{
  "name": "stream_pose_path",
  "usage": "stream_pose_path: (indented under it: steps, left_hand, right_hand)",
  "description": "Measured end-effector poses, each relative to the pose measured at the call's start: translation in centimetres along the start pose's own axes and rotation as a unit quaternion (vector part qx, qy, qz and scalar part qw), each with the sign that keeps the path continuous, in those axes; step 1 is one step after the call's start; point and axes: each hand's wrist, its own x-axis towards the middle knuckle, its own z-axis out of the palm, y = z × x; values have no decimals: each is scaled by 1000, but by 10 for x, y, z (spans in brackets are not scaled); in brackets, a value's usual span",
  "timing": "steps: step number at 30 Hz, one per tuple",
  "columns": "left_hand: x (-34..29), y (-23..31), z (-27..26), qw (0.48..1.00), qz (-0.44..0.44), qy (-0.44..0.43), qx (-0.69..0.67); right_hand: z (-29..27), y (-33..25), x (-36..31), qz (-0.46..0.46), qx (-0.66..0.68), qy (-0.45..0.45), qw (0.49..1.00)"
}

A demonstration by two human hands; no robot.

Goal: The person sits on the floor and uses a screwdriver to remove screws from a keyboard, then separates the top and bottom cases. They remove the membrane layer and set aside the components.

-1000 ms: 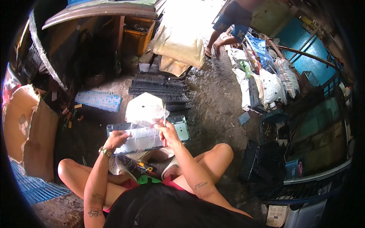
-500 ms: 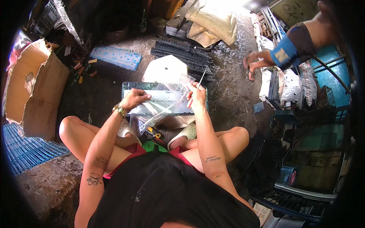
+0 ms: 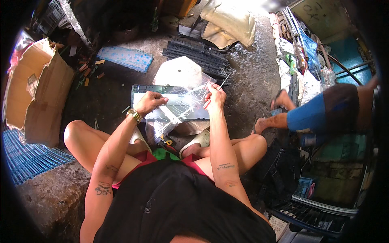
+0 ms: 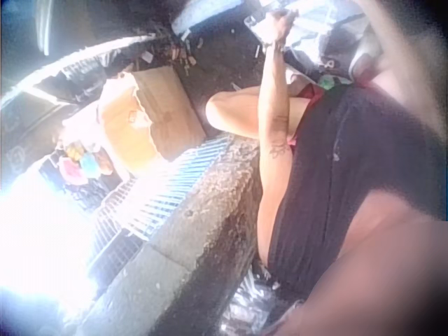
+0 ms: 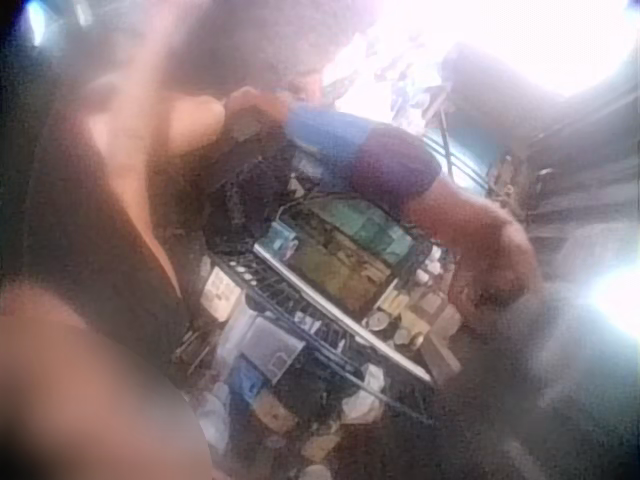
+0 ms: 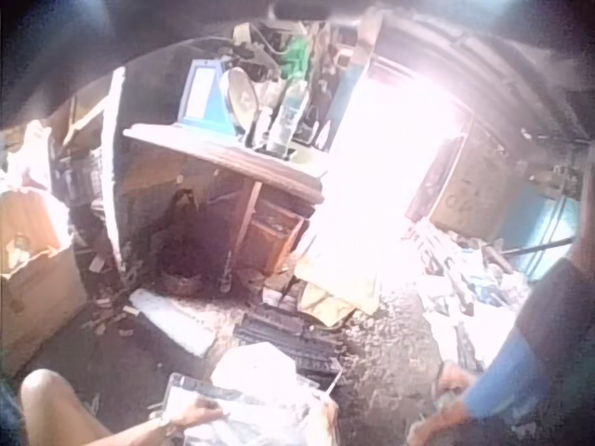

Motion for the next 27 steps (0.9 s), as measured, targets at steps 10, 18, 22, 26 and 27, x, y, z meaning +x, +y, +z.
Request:
stream_pose_path:
  steps: [10, 18, 22, 26, 27]
  left_hand:
    - [-9, -13, -26, 996, -19, 67, 62]
    - [-9, -6, -29, 993, 37, -49, 101]
    - [-8, 4, -20, 992, -53, -61, -95]
    - [-8, 13, -3, 989, -45, -51, -129]
    - [-9, 14, 0, 988, -34, -55, -138]
  right_hand:
    - [-88, -80, 32, -178, 95, 157, 967]
    - [-75, -167, -39, -390, -186, 291, 853]
    - [-39, -125, -69, -613, -418, 70, 667]
    - [21, -27, -124, -398, -433, -122, 799]
    - [29, -10, -138, -381, -461, -162, 785]
